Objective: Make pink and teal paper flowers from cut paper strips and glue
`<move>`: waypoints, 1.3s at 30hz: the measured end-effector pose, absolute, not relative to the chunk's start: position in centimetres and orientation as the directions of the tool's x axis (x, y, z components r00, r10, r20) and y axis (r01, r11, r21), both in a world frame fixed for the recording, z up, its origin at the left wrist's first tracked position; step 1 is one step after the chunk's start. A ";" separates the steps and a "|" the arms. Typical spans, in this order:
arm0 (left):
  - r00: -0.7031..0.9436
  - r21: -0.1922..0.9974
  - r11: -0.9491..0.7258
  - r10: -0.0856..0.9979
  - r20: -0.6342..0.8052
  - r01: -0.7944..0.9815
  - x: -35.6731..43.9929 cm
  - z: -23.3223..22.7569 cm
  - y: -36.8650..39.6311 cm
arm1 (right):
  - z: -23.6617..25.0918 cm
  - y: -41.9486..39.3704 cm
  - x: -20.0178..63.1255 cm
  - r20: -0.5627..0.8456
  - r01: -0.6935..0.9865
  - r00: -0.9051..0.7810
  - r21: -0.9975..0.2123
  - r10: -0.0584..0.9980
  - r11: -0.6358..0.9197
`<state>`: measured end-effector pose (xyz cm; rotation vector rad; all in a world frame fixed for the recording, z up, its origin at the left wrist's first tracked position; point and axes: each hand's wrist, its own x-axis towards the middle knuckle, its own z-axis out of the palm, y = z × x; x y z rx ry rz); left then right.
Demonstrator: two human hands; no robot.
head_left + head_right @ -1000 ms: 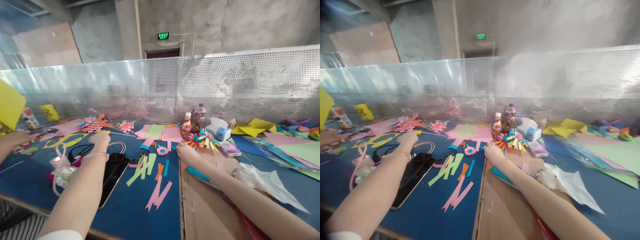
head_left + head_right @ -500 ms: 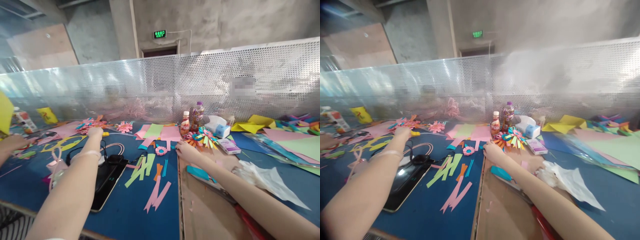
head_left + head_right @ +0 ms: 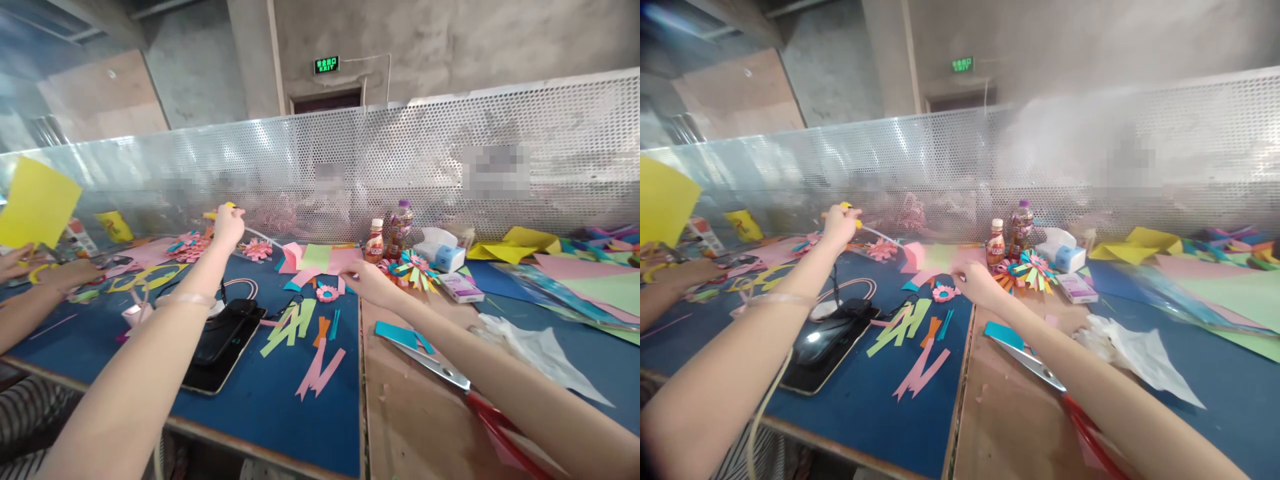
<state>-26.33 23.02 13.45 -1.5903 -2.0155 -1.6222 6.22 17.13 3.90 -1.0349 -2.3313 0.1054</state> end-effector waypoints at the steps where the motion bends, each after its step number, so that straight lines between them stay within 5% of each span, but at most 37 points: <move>1: -0.424 0.638 -0.150 0.630 0.650 0.756 -25.1 13.5 22.8 | 4.1 16.8 6.0 0.488 0.621 -0.525 -0.342 0.698 0.706; 6: -0.245 0.463 -0.468 0.453 0.857 0.753 -17.2 12.0 19.6 | 3.5 16.4 5.0 0.476 0.378 -0.433 -0.675 0.765 0.634; 12: -0.087 0.358 -0.635 0.416 0.905 0.685 -10.1 8.0 14.6 | 2.0 17.5 4.7 0.359 0.256 -0.392 -0.842 0.847 0.475; 15: 0.010 0.309 -0.678 0.423 0.906 0.667 -8.0 5.8 12.6 | 3.0 16.9 5.0 0.228 -0.105 -0.384 -0.974 0.895 0.203; 18: 0.124 0.212 -0.697 0.398 0.909 0.685 -6.4 3.7 10.6 | 4.6 15.1 5.5 0.090 -0.326 -0.637 -0.931 0.766 -0.162; 22: 0.285 0.092 -0.753 0.356 0.890 0.652 -4.6 2.2 7.9 | 6.3 12.4 6.5 0.037 -0.349 -0.766 -0.862 0.641 -0.368; 26: 0.346 0.093 -0.786 0.371 0.862 0.612 -3.8 1.6 6.3 | 7.1 11.2 7.7 0.043 -0.356 -0.777 -0.853 0.628 -0.382; 31: 0.388 0.243 -0.802 0.499 0.775 0.546 -4.1 0.8 6.1 | 7.1 11.0 9.0 0.034 -0.319 -0.744 -0.895 0.667 -0.310; 39: 0.587 0.463 -0.781 0.622 0.518 0.419 -4.0 1.4 6.0 | 4.6 11.0 10.2 -0.013 -0.313 -0.348 -0.941 0.937 -0.130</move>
